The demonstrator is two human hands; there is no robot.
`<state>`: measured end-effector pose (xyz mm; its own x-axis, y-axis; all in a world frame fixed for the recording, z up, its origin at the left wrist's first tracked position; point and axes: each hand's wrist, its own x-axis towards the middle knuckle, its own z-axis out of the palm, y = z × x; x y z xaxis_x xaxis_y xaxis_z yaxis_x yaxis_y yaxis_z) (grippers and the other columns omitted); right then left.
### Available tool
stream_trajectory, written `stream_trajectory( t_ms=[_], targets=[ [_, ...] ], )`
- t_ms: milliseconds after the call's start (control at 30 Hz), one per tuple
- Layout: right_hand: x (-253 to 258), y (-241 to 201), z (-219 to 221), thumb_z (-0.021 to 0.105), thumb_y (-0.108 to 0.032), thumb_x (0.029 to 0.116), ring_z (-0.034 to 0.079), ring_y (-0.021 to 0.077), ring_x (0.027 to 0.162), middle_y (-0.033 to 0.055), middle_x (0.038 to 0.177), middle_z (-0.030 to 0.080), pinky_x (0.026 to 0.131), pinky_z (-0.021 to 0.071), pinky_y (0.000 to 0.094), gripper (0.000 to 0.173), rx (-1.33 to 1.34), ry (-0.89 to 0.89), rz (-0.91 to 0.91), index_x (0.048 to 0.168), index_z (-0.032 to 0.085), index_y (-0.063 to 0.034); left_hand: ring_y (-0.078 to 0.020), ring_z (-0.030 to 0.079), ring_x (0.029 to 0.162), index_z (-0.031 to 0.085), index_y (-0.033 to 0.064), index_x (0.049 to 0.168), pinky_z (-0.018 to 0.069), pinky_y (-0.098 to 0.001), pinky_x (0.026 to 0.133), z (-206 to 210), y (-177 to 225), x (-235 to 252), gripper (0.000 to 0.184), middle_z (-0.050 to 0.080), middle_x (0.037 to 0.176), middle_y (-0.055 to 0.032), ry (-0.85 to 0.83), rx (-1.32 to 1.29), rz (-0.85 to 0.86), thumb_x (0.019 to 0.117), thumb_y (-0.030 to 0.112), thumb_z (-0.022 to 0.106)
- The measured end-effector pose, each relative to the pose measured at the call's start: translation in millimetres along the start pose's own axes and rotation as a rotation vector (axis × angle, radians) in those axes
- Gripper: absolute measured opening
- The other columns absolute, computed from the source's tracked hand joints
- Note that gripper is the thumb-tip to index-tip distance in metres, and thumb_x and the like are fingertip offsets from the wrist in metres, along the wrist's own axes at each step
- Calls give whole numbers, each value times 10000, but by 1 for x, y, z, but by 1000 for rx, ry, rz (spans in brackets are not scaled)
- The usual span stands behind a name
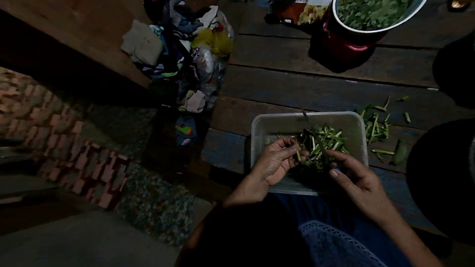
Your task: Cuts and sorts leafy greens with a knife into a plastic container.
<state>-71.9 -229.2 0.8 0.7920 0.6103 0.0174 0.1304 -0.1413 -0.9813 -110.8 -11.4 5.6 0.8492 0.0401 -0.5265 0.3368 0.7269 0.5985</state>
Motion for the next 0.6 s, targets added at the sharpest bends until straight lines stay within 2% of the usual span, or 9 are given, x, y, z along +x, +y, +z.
stream_trajectory(
  t_ms=[100, 200, 233, 333, 467, 600],
  targets=[
    [-2, 1, 0, 529, -297, 1050, 622, -16, 1018, -2, 1235, 663, 881, 531, 170, 443, 35, -105, -84, 1394, 566, -21, -112, 658, 774, 600, 62, 1043, 576, -265, 741, 8, -3, 1, 174, 671, 912, -32, 89, 54, 14, 1024, -53, 471],
    [-2, -1, 4, 548, -288, 1041, 615, -35, 1051, 35, 1345, 628, 903, 519, 144, 544, 61, -201, -86, 1494, 464, 2, -82, 650, 744, 611, 37, 1152, 562, -218, 688, 10, -4, 2, 159, 676, 895, -25, 105, 83, 9, 1030, -10, 521],
    [-2, -1, 5, 554, -275, 1039, 618, -25, 1081, 46, 1366, 620, 928, 518, 153, 557, 68, -211, -84, 1502, 445, 15, -76, 646, 726, 609, 40, 1133, 558, -209, 672, 11, -4, 2, 136, 676, 877, -25, 97, 79, 9, 1028, -2, 534],
    [0, 1, 6, 553, -235, 1035, 624, 5, 1113, 62, 1378, 617, 956, 520, 175, 551, 79, -216, -84, 1502, 437, 32, -86, 630, 706, 624, 35, 1056, 555, -217, 675, 13, -5, 3, 96, 655, 842, -35, 70, 42, 10, 1020, -9, 546],
    [2, 2, 6, 543, -231, 1040, 631, -2, 1068, 52, 1337, 639, 937, 526, 175, 539, 84, -223, -93, 1502, 440, 28, -74, 649, 720, 651, 37, 1039, 568, -220, 690, 16, -6, 2, 111, 679, 847, -23, 86, 31, 12, 1014, -13, 554],
    [1, 2, 6, 541, -234, 1042, 628, 13, 1117, 64, 1358, 632, 966, 521, 184, 534, 91, -227, -115, 1490, 449, 43, -77, 638, 714, 666, 12, 1050, 561, -214, 682, 14, -8, 4, 111, 674, 842, -32, 65, 49, 15, 1016, -1, 562]
  ],
)
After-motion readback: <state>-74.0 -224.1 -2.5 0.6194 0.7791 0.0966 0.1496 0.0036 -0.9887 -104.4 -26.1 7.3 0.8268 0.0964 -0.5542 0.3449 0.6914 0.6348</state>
